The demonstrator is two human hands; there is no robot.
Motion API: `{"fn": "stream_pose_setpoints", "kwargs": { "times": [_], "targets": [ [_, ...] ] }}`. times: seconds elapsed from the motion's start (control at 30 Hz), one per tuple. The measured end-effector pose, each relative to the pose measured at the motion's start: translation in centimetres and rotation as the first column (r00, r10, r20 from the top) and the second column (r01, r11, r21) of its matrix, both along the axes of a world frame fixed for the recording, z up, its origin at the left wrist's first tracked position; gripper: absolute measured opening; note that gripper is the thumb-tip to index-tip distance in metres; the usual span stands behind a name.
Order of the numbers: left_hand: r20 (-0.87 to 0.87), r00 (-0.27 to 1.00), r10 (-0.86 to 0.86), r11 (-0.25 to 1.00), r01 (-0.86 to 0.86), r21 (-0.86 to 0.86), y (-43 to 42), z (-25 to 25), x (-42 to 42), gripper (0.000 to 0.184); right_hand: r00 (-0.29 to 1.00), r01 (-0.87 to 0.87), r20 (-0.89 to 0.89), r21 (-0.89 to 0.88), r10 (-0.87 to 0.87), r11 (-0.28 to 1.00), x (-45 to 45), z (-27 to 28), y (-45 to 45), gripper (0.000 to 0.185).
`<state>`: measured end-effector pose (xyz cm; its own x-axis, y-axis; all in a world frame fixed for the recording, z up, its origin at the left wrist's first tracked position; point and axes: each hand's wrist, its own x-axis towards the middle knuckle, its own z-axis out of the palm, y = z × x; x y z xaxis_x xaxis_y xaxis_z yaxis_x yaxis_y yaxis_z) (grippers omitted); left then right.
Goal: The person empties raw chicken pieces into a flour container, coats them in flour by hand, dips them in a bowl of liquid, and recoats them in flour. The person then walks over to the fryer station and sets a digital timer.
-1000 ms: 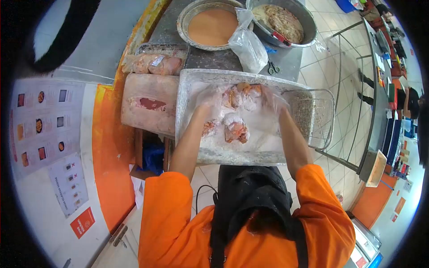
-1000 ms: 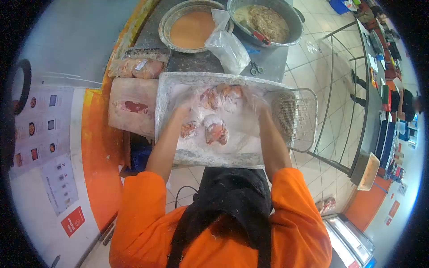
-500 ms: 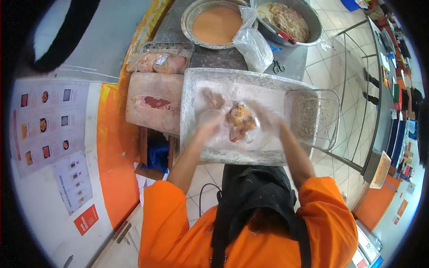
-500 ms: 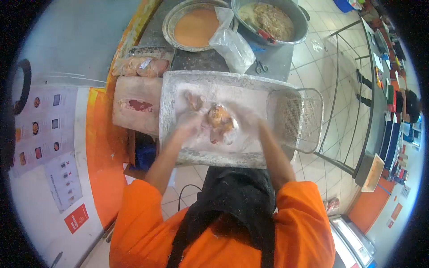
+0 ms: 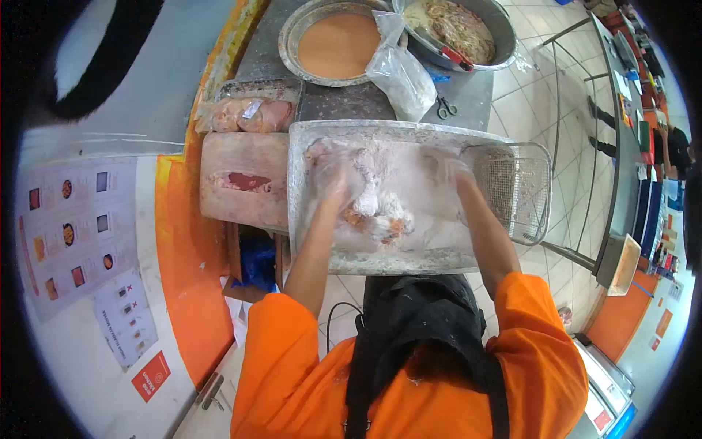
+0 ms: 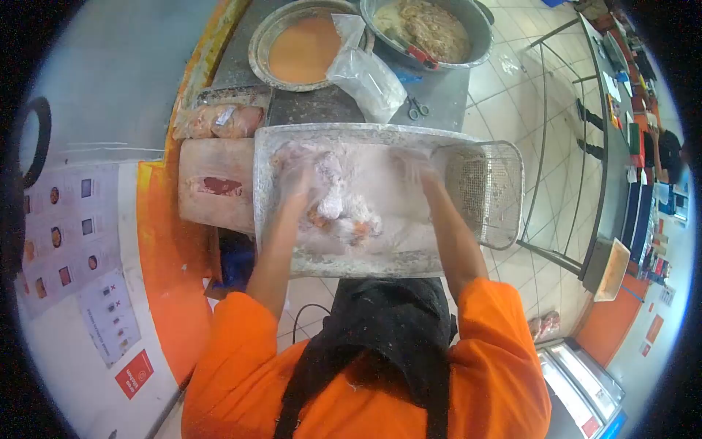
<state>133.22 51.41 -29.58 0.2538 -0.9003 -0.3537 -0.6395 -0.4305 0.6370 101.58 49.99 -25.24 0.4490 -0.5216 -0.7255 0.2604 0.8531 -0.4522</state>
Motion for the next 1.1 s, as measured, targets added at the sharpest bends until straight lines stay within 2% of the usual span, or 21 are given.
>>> {"fn": "stream_pose_setpoints", "kwargs": {
  "times": [0.03,0.07,0.1,0.17,0.23,0.27,0.33,0.43,0.47,0.53,0.63,0.67,0.73,0.8,0.9,0.93,0.97,1.0,1.03,1.07,1.1],
  "targets": [
    [-0.011,0.999,-0.033,0.999,0.033,0.023,0.1,-0.6,-0.4,0.056,0.905,-0.347,-0.348,-0.276,0.244,0.896,2.9,0.5,-0.7,0.057],
    [-0.024,0.998,-0.066,0.997,0.067,0.045,0.1,-1.2,-0.8,0.054,0.623,-0.685,-0.728,-0.333,0.285,0.648,5.9,1.1,-1.4,0.056],
    [-0.037,0.994,-0.099,0.993,0.101,0.066,0.2,-1.8,-1.2,0.053,0.519,-0.815,-0.808,-0.369,0.278,0.447,8.2,0.2,-1.5,0.056],
    [0.065,0.963,-0.26,0.963,0.263,-0.05,0.3,5.6,-2.0,0.052,0.24,-0.965,-0.963,-0.25,0.12,-0.077,12.2,-0.5,-1.6,0.055],
    [-0.148,0.988,-0.053,0.983,0.077,0.164,1.0,8.2,-0.1,0.048,0.708,-0.705,-0.6,-0.631,0.372,0.324,11.3,-0.2,0.3,0.054],
    [-0.222,0.972,0.076,0.958,-0.009,0.286,1.7,9.2,1.3,0.046,0.866,-0.491,-0.312,-0.679,0.391,0.546,10.1,-0.4,1.6,0.054],
    [-0.291,0.939,0.182,0.911,-0.05,0.409,4.2,12.2,3.3,0.045,0.729,-0.631,-0.641,-0.765,0.239,-0.128,5.6,-1.5,1.6,0.056],
    [-0.289,0.95,0.115,0.835,0.065,0.546,6.2,14.0,2.7,0.045,0.461,-0.882,-0.805,-0.371,0.374,0.29,5.2,6.8,3.2,0.054],
    [-0.293,0.951,0.099,0.813,0.092,0.575,6.2,13.8,1.9,0.044,0.453,-0.87,-0.804,-0.302,0.386,0.39,6.7,7.0,4.3,0.052],
    [-0.188,0.937,-0.294,0.951,0.306,0.038,8.9,3.1,1.3,0.046,0.433,-0.804,-0.805,-0.141,0.406,0.578,9.9,7.0,6.2,0.048],
    [-0.27,0.792,-0.548,0.836,0.524,-0.159,7.5,2.1,0.9,0.046,0.457,-0.868,-0.763,-0.27,0.457,0.416,9.5,4.8,7.1,0.048],
    [-0.475,0.804,-0.359,0.926,0.369,-0.076,7.4,2.2,0.2,0.045,0.746,-0.539,-0.448,0.028,0.492,0.842,9.7,5.3,6.5,0.054],
    [-0.789,0.61,-0.065,0.983,0.175,0.055,7.4,4.1,-0.6,0.045,0.69,-0.576,-0.546,-0.017,0.475,0.817,9.2,7.6,6.5,0.058],
    [-0.969,0.24,0.053,0.993,0.089,0.076,6.1,8.9,-1.1,0.052,0.717,-0.574,-0.559,-0.132,0.417,0.808,8.5,7.1,6.9,0.06],
    [-0.984,0.164,0.072,0.99,0.104,0.09,5.6,12.1,1.2,0.035,0.846,-0.448,-0.453,-0.321,0.281,0.834,4.8,-0.2,9.4,0.056],
    [-0.81,0.555,-0.19,0.97,0.233,-0.068,5.7,10.0,2.2,0.04,0.867,-0.402,-0.44,-0.335,0.235,0.852,2.6,-2.9,9.7,0.052],
    [-0.429,0.808,-0.404,0.912,0.39,-0.123,5.9,7.9,3.2,0.045,0.879,-0.352,-0.437,-0.326,0.19,0.877,2.1,-2.2,9.5,0.05],
    [-0.332,0.878,-0.346,0.922,0.384,0.053,5.7,8.6,3.7,0.043,0.889,-0.301,-0.434,-0.319,0.144,0.899,1.6,-1.6,9.4,0.048],
    [-0.214,0.929,-0.301,0.911,0.346,0.223,5.5,9.0,4.1,0.042,0.892,-0.245,-0.442,-0.294,0.097,0.924,2.8,3.4,8.0,0.049],
    [-0.397,0.904,-0.161,0.948,0.253,0.191,5.6,6.2,4.0,0.037,0.892,-0.187,-0.449,-0.269,0.048,0.945,4.1,6.2,7.2,0.051],
    [-0.565,0.824,-0.025,0.972,0.152,0.179,5.6,3.5,3.9,0.033,0.829,-0.392,-0.553,-0.472,0.081,0.79,5.1,4.4,7.3,0.051]
  ]
}}
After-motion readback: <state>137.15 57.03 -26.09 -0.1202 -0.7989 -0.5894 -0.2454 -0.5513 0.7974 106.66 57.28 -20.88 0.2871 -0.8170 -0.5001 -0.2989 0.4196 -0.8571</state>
